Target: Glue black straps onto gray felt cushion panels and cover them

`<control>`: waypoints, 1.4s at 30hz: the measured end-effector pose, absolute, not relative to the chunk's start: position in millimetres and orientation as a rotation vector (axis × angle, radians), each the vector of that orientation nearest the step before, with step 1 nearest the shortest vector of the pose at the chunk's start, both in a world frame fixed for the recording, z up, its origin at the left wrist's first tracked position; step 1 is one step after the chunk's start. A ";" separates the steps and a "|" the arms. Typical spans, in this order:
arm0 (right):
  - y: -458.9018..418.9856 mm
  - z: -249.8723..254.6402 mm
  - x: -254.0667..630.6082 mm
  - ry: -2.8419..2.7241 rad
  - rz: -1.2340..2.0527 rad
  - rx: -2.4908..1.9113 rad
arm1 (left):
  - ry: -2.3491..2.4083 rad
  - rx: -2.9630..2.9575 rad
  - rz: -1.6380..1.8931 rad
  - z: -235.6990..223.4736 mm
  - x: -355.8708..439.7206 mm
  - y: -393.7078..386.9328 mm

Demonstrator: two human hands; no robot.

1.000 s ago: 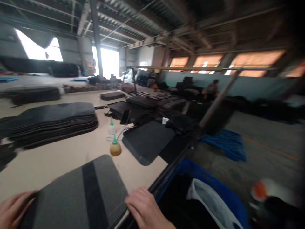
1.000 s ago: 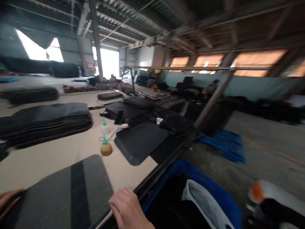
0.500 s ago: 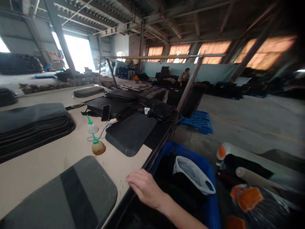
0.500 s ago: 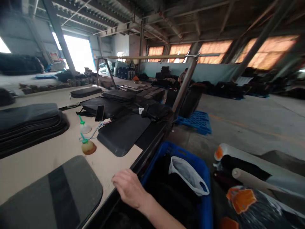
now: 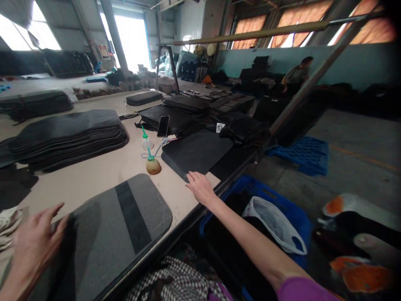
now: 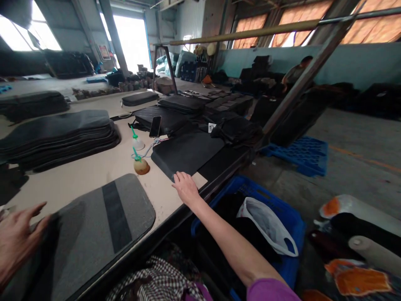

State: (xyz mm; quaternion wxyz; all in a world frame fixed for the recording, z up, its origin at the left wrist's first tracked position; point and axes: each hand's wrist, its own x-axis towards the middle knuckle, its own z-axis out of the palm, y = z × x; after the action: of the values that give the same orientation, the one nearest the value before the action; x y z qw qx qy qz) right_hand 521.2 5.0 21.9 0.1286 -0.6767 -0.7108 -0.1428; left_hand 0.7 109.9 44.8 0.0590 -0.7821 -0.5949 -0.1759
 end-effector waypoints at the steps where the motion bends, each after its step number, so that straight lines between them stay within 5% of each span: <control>1: 8.3 18.8 521.0 -2.086 -0.410 -1.967 | -1.784 -2.358 -0.601 49.3 9.3 104.6; 14: 26.5 29.4 551.5 -2.070 -0.303 -1.972 | -1.518 -2.728 -0.894 62.3 109.9 68.8; 35: 15.3 33.0 591.8 -1.296 0.388 -1.659 | -1.701 -3.109 -1.113 76.8 185.7 33.7; 42: -34.2 53.0 525.0 -1.323 0.395 -1.529 | -2.325 -3.340 -1.825 83.7 266.1 10.4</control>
State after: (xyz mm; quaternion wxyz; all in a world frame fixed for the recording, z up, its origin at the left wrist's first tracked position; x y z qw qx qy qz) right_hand 525.0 -34.2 53.0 0.5148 -0.6364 -0.5505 0.1643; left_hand 266.1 10.4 83.7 -0.6126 -0.5919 -0.4121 -0.3234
